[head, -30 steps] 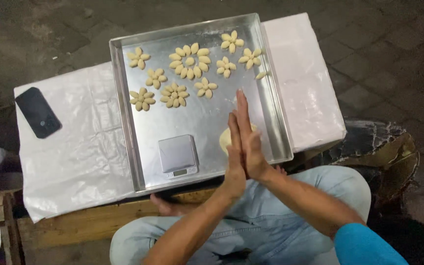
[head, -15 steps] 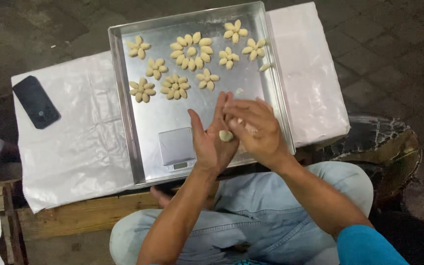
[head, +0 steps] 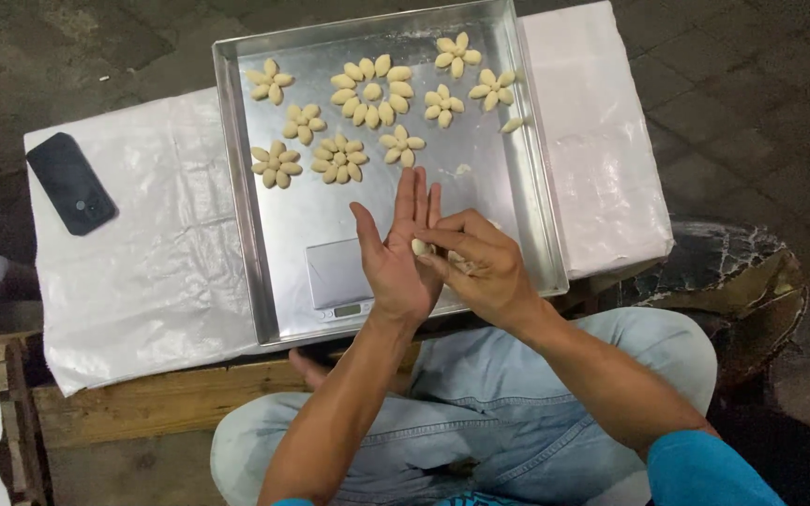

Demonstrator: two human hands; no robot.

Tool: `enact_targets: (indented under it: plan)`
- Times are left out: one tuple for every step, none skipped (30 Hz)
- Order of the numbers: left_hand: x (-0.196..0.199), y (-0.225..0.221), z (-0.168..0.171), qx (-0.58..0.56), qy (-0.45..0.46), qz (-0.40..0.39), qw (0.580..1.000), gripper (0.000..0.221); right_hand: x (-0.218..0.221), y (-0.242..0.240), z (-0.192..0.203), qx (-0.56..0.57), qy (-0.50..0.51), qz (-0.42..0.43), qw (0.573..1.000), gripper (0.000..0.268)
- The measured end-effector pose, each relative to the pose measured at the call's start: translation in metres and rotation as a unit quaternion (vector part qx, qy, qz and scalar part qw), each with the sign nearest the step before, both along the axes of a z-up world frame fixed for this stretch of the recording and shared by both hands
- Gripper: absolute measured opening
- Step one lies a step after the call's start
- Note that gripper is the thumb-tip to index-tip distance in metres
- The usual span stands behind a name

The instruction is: Shape small pieces of dough into flower patterns on a baking tray

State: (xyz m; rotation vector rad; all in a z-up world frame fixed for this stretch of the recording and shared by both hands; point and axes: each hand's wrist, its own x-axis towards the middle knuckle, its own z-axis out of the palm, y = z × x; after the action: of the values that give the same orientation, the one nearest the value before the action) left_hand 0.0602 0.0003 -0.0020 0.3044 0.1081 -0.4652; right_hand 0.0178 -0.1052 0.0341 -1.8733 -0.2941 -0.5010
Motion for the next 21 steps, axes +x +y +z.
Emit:
enact_targets:
  plan:
    - [0.000, 0.000, 0.000, -0.003, 0.004, 0.003, 1.000, 0.100, 0.000, -0.001, -0.003, 0.017, -0.004, -0.005, 1.000, 0.026]
    - [0.000, -0.001, 0.000, -0.007, 0.009, 0.005, 1.000, 0.099, 0.000, -0.002, -0.006, 0.033, -0.009, -0.010, 0.999, 0.027]
    - [-0.001, 0.001, 0.002, -0.007, 0.009, 0.005, 1.000, 0.099, 0.000, -0.003, -0.004, 0.034, -0.008, -0.009, 0.999, 0.027]
    - [-0.002, 0.002, 0.004, 0.017, -0.013, -0.003, 1.000, 0.099, 0.001, -0.004, -0.002, 0.031, -0.008, -0.005, 0.999, 0.026]
    - [-0.002, 0.003, 0.005, 0.040, -0.034, -0.012, 0.999, 0.098, 0.002, -0.005, 0.000, 0.029, -0.009, -0.001, 1.000, 0.026]
    - [-0.003, 0.003, 0.008, 0.041, -0.033, -0.013, 0.999, 0.098, 0.002, -0.004, 0.002, 0.030, -0.008, -0.001, 1.000, 0.026]
    - [-0.004, 0.003, 0.011, 0.056, -0.032, -0.020, 0.998, 0.098, 0.002, -0.002, 0.004, 0.026, -0.009, 0.006, 1.000, 0.028]
    - [-0.005, 0.003, 0.014, 0.070, -0.032, -0.025, 0.997, 0.098, 0.003, -0.001, 0.006, 0.022, -0.012, 0.015, 1.000, 0.030]
    - [-0.003, 0.002, 0.010, 0.070, -0.032, -0.025, 0.997, 0.098, 0.004, -0.003, 0.003, 0.022, -0.012, 0.015, 1.000, 0.030]
    - [-0.003, 0.002, 0.006, 0.094, -0.049, -0.014, 0.994, 0.094, 0.004, -0.005, -0.001, 0.020, 0.006, 0.013, 1.000, 0.028]
    - [-0.003, 0.001, 0.001, 0.117, -0.066, -0.003, 0.991, 0.091, 0.003, -0.007, -0.006, 0.017, 0.025, 0.010, 0.999, 0.026]
    - [-0.003, 0.000, 0.004, 0.117, -0.066, -0.003, 0.991, 0.091, 0.004, -0.010, -0.007, 0.017, 0.025, 0.010, 0.999, 0.026]
    - [-0.004, -0.001, 0.008, 0.131, -0.078, -0.008, 0.988, 0.090, 0.005, -0.013, -0.008, 0.044, 0.053, 0.008, 0.998, 0.021]
    - [-0.005, -0.002, 0.011, 0.145, -0.091, -0.013, 0.985, 0.088, 0.005, -0.015, -0.009, 0.072, 0.081, 0.006, 0.994, 0.016]
    - [-0.005, -0.001, 0.010, 0.146, -0.091, -0.014, 0.985, 0.088, 0.004, -0.017, -0.012, 0.073, 0.081, 0.005, 0.994, 0.016]
    - [-0.005, -0.001, 0.009, 0.160, -0.092, -0.001, 0.983, 0.080, 0.005, -0.018, -0.016, 0.229, 0.172, -0.022, 0.958, 0.018]
    - [-0.005, 0.000, 0.007, 0.173, -0.093, 0.012, 0.980, 0.073, 0.005, -0.019, -0.020, 0.376, 0.257, -0.047, 0.889, 0.022]
    - [-0.003, 0.000, 0.012, 0.173, -0.093, 0.010, 0.980, 0.073, 0.008, -0.025, -0.024, 0.376, 0.257, -0.048, 0.889, 0.022]
    - [-0.002, 0.001, 0.016, 0.276, -0.110, 0.021, 0.954, 0.057, 0.010, -0.031, -0.028, 0.408, 0.265, -0.058, 0.872, 0.023]
    - [-0.001, 0.002, 0.021, 0.377, -0.126, 0.032, 0.917, 0.045, 0.013, -0.036, -0.032, 0.438, 0.272, -0.067, 0.854, 0.025]
    - [-0.002, 0.001, 0.019, 0.376, -0.126, 0.031, 0.917, 0.045, 0.014, -0.038, -0.029, 0.439, 0.272, -0.068, 0.854, 0.025]
